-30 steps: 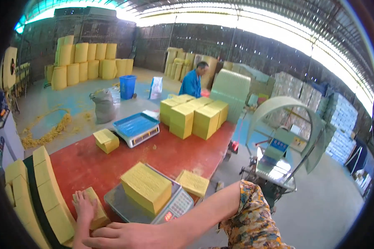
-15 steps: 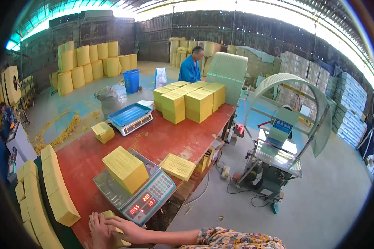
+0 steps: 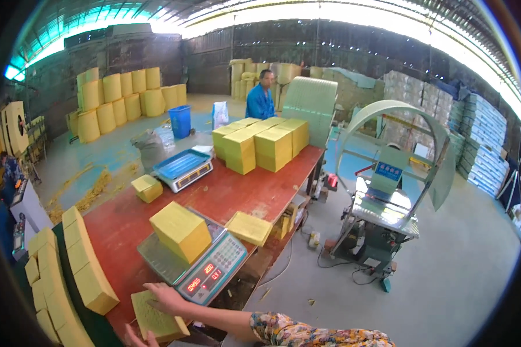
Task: Weighing and stacking yellow paper blocks at a production workstation.
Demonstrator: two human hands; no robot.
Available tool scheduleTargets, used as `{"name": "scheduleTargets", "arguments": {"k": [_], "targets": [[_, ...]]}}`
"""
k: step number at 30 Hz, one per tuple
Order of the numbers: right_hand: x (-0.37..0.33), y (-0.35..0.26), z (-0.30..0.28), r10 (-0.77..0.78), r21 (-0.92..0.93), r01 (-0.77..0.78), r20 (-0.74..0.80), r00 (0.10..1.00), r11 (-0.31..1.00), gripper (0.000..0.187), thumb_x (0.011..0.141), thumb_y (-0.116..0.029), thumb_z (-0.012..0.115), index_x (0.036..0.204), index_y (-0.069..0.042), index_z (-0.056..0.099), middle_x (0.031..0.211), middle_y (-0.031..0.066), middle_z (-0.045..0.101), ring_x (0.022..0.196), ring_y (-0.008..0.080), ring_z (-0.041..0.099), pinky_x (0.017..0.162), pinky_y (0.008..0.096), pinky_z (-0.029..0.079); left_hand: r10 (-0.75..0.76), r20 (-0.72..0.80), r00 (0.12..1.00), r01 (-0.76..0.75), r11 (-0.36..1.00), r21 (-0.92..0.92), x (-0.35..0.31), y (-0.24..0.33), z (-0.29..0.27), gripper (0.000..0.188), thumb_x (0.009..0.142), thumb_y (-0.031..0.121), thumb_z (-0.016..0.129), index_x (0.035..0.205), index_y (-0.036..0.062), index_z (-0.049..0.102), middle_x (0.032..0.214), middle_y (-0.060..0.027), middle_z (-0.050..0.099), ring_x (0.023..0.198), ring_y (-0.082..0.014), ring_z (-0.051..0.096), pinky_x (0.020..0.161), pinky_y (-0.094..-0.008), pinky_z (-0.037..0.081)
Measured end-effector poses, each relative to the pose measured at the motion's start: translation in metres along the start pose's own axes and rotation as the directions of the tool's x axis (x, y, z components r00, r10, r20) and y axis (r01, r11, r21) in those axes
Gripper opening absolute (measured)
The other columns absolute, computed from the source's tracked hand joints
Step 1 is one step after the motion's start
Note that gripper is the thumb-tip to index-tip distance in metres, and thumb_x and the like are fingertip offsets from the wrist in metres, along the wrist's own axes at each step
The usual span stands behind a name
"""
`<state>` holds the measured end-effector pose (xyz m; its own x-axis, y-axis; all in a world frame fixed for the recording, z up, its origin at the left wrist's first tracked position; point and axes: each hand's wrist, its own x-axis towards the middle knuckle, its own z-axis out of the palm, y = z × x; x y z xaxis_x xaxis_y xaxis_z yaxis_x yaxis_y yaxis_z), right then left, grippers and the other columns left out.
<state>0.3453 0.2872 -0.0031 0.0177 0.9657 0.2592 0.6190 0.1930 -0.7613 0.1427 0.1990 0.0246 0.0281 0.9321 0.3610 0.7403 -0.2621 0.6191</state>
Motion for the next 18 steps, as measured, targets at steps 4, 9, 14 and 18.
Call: {"name": "scheduleTargets", "arguments": {"k": [4, 9, 14, 18], "targets": [[-0.002, 0.014, 0.006, -0.057, -0.067, 0.055, -0.025, 0.998, 0.996, 0.06, 0.074, -0.02, 0.074, 0.129, -0.006, 0.054, 0.127, 0.0212, 0.057, 0.121, 0.0398, 0.051, 0.102, 0.046, 0.043, -0.303, 0.23, 0.925, 0.364, 0.524, -0.77, -0.022, -0.018, 0.031, 0.06, 0.098, 0.038, 0.051, 0.142, -0.0009, 0.04, 0.141, -0.0193, 0.045, 0.134, -0.0346, 0.041, 0.107, -0.0457, 0.038], [-0.006, 0.0, -0.013, 0.058, -0.299, -0.049, 0.02, 0.998, 0.953, 0.05, 0.076, -0.033, 0.074, 0.117, -0.009, 0.057, 0.106, 0.0143, 0.061, 0.106, 0.0345, 0.058, 0.085, 0.0467, 0.051, -0.304, 0.357, 0.883, 0.44, 0.278, -0.854, -0.019, -0.022, 0.035, 0.059, 0.098, 0.032, 0.056, 0.146, 0.0062, 0.036, 0.139, -0.0123, 0.047, 0.125, -0.0251, 0.049, 0.104, -0.043, 0.039], [-0.02, -0.002, -0.025, -0.014, -0.285, 0.028, 0.05, 0.999, 0.958, 0.054, 0.075, -0.035, 0.075, 0.118, -0.009, 0.055, 0.105, 0.0147, 0.062, 0.103, 0.035, 0.06, 0.082, 0.046, 0.052, -0.525, 0.392, 0.756, 0.568, 0.228, -0.791, -0.052, -0.014, 0.043, 0.068, 0.093, 0.046, 0.06, 0.148, 0.0149, 0.035, 0.139, -0.0115, 0.045, 0.13, -0.0234, 0.04, 0.101, -0.0481, 0.036], [-0.012, 0.01, -0.043, -0.051, -0.198, 0.081, 0.153, 0.987, 0.977, 0.072, 0.074, -0.035, 0.077, 0.132, -0.008, 0.045, 0.104, 0.0182, 0.061, 0.1, 0.0369, 0.062, 0.082, 0.0467, 0.052, -0.595, 0.644, 0.481, 0.747, -0.107, -0.657, -0.086, -0.005, 0.068, 0.086, 0.085, 0.065, 0.061, 0.151, 0.0197, 0.027, 0.148, -0.0128, 0.032, 0.134, -0.0282, 0.033, 0.098, -0.0526, 0.038]]}}
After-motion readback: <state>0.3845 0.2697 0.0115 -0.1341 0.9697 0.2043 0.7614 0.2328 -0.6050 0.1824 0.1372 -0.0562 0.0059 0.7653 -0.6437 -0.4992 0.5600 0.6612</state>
